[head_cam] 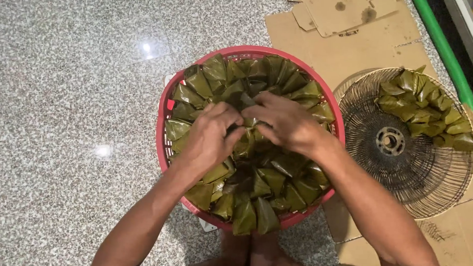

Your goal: Sorting and arranging leaf-wrapped food packets between a plastic basket and a metal fan grill for cooling or drying.

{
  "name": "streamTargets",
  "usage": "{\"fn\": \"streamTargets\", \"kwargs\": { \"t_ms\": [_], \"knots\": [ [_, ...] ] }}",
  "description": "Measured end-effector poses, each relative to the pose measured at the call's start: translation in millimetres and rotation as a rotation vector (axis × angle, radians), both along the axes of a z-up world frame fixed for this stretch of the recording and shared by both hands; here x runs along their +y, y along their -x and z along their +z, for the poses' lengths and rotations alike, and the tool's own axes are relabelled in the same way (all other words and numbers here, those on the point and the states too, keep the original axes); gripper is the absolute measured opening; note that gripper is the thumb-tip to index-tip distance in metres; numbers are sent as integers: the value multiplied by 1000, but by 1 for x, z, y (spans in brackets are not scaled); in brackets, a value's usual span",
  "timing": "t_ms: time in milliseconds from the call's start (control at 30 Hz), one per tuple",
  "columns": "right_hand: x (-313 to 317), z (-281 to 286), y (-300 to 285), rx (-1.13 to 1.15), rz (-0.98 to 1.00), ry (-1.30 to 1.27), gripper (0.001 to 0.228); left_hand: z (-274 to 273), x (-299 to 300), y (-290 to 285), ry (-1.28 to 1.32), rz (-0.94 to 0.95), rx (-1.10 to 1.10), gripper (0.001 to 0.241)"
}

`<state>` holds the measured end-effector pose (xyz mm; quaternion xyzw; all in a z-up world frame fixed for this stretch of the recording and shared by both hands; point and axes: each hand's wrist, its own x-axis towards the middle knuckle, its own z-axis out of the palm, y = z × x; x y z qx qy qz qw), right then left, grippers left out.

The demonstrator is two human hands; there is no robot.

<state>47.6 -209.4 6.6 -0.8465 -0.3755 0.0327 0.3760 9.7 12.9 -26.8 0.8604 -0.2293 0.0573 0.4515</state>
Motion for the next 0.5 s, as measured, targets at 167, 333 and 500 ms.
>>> {"fn": "streamTargets", "kwargs": {
  "t_ms": [167,333,500],
  "knots": [
    [-5,-45,-13,-290,134,604,32,-12,6,4,-273,57,40,19],
    [2,-61,-13,-1048,163,1108,49,-3,13,8,-212,113,83,19],
    [8,-81,-9,-675,118,603,19,2,16,10,-226,111,78,19]
  ]
}}
